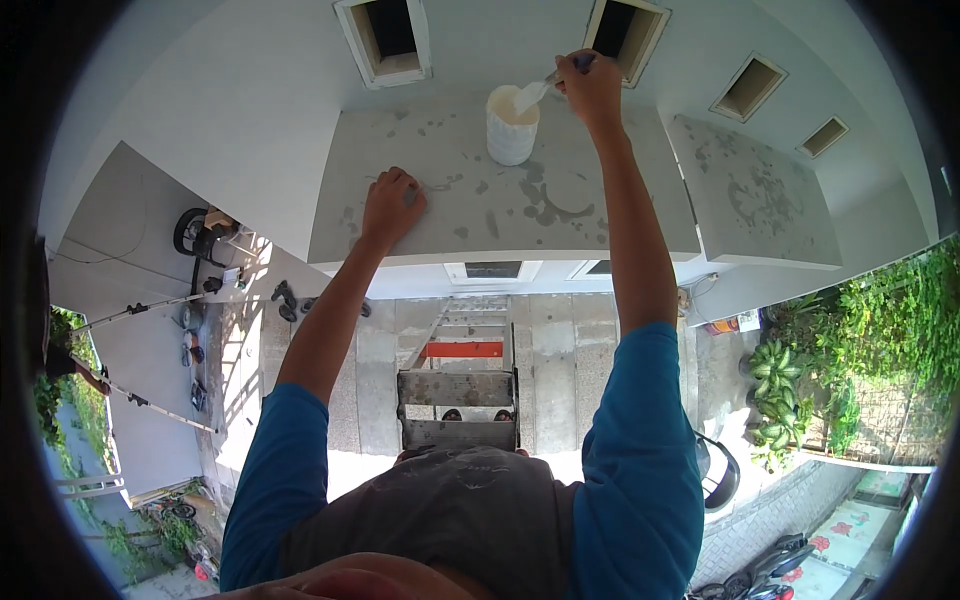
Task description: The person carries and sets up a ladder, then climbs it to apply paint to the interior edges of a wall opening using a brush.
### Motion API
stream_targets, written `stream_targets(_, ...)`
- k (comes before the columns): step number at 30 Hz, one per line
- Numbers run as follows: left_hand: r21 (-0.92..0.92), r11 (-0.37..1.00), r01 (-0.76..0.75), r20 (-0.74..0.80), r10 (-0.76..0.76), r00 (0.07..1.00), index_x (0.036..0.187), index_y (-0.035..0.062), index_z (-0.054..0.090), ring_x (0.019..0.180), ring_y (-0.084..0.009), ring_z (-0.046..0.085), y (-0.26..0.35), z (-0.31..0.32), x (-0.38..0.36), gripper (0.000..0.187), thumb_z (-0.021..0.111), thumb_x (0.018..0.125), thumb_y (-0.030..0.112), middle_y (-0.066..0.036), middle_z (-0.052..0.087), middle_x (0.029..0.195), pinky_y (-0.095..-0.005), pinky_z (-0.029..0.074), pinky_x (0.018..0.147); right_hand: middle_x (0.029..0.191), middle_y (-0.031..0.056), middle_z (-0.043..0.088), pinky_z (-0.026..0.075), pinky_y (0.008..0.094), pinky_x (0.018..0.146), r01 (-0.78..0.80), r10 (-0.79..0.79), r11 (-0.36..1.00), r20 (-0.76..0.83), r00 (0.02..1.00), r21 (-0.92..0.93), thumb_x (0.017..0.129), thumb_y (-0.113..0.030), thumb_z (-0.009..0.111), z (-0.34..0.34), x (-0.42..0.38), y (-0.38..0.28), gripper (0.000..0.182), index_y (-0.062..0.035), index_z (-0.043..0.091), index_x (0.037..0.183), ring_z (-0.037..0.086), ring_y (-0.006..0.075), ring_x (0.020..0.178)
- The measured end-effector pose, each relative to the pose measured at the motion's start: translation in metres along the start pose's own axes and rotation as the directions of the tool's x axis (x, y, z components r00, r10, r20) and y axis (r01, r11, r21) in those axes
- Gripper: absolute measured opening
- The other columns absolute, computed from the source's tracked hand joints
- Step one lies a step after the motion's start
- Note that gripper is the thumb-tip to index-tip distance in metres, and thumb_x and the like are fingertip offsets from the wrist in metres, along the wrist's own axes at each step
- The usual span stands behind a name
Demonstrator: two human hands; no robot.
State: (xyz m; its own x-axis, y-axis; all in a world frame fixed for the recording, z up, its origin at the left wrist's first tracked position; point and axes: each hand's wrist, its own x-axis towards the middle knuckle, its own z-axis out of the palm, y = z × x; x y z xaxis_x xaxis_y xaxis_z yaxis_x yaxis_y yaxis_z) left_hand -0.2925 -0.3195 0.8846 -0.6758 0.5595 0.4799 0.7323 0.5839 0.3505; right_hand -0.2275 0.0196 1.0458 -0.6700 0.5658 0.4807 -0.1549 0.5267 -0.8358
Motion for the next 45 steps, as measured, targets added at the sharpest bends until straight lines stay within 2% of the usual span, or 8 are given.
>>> stream_targets(7, -0.009, 1.000, 0.012, 0.017, -0.012, 1.000, 0.093, 0.0064, 0.066, 0.104, -0.0255, 0.057, -0.001, 0.001, 0.001, 0.016, 0.066, 0.085, 0.020, -0.007, 0.060, 0.104, -0.0413, 0.044, 0.094, 0.080, 0.0135, 0.071, 0.054, 0.0353, 0.072, 0.176, -0.043, 0.932, 0.385, 0.922, -0.317, 0.089, -0.021, 0.070, 0.028, -0.008, 0.003, 0.021, -0.0009, 0.072, 0.096, 0.068, 0.0246, 0.076)
stream_targets(11, -0.011, 1.000, 0.009, 0.000, -0.009, 1.000, 0.093, 0.0065, 0.066, 0.104, -0.0258, 0.058, -0.002, 0.002, 0.002, 0.015, 0.066, 0.085, 0.020, -0.007, 0.060, 0.103, -0.0415, 0.044, 0.094, 0.087, 0.0167, 0.072, 0.054, 0.0384, 0.077, 0.310, -0.119, 0.875, 0.454, 0.883, -0.373, 0.090, -0.021, 0.070, 0.046, -0.014, 0.008, 0.023, 0.0009, 0.071, 0.096, 0.068, 0.0276, 0.079)
stream_targets(15, -0.010, 1.000, 0.006, -0.012, -0.007, 1.000, 0.092, 0.0065, 0.066, 0.103, -0.0261, 0.058, -0.001, 0.002, 0.001, 0.015, 0.067, 0.085, 0.020, -0.007, 0.061, 0.103, -0.0418, 0.045, 0.094, 0.082, 0.0152, 0.072, 0.054, 0.0376, 0.075, 0.247, -0.088, 0.900, 0.404, 0.911, -0.360, 0.089, -0.021, 0.070, 0.034, -0.004, 0.003, 0.023, 0.0014, 0.071, 0.095, 0.069, 0.0262, 0.075)
stream_targets(20, -0.013, 1.000, 0.011, 0.003, -0.011, 1.000, 0.092, 0.0059, 0.066, 0.104, -0.0262, 0.058, -0.002, 0.001, 0.001, 0.016, 0.067, 0.085, 0.020, -0.007, 0.061, 0.103, -0.0419, 0.045, 0.095, 0.072, 0.0092, 0.070, 0.055, 0.0301, 0.063, 0.040, -0.026, 0.996, 0.173, 0.985, -0.076, 0.089, -0.022, 0.071, 0.004, 0.015, -0.009, 0.024, 0.0022, 0.071, 0.090, 0.069, 0.0158, 0.064)
stream_targets(28, 0.013, 1.000, 0.014, 0.012, -0.014, 1.000, 0.093, 0.0056, 0.067, 0.105, -0.0260, 0.058, -0.002, 0.002, 0.000, 0.017, 0.066, 0.086, 0.021, -0.008, 0.061, 0.105, -0.0415, 0.044, 0.096, 0.077, 0.0089, 0.071, 0.054, 0.0281, 0.064, 0.088, -0.062, 0.990, 0.221, 0.973, -0.109, 0.092, -0.023, 0.071, 0.001, -0.004, -0.007, 0.025, 0.0019, 0.070, 0.095, 0.069, 0.0148, 0.070)
stream_targets(30, 0.010, 1.000, 0.026, 0.026, -0.026, 0.999, 0.093, 0.0056, 0.067, 0.106, -0.0258, 0.058, 0.000, -0.001, 0.001, 0.017, 0.066, 0.086, 0.021, -0.008, 0.061, 0.105, -0.0413, 0.044, 0.097, 0.079, 0.0064, 0.070, 0.055, 0.0280, 0.069, 0.256, -0.208, 0.951, 0.251, 0.945, -0.174, 0.094, -0.023, 0.070, 0.003, -0.014, -0.005, 0.025, 0.0012, 0.069, 0.098, 0.067, 0.0123, 0.072)
stream_targets(34, 0.008, 0.999, 0.045, 0.024, -0.045, 0.999, 0.093, 0.0058, 0.067, 0.106, -0.0255, 0.058, 0.002, -0.001, 0.001, 0.018, 0.066, 0.086, 0.022, -0.008, 0.061, 0.106, -0.0411, 0.044, 0.097, 0.079, 0.0068, 0.070, 0.054, 0.0279, 0.068, 0.294, -0.227, 0.940, 0.321, 0.919, -0.176, 0.095, -0.022, 0.070, 0.008, -0.032, -0.007, 0.024, 0.0020, 0.069, 0.097, 0.066, 0.0117, 0.074)
stream_targets(45, 0.005, 0.999, 0.034, 0.022, -0.034, 0.999, 0.093, 0.0064, 0.068, 0.107, -0.0250, 0.058, 0.001, -0.001, 0.001, 0.016, 0.066, 0.087, 0.022, -0.007, 0.061, 0.104, -0.0408, 0.044, 0.096, 0.078, 0.0095, 0.072, 0.053, 0.0292, 0.068, 0.188, -0.175, 0.977, 0.121, 0.977, -0.104, 0.092, -0.017, 0.071, 0.010, -0.042, 0.003, 0.017, 0.0006, 0.071, 0.091, 0.068, 0.0150, 0.071)
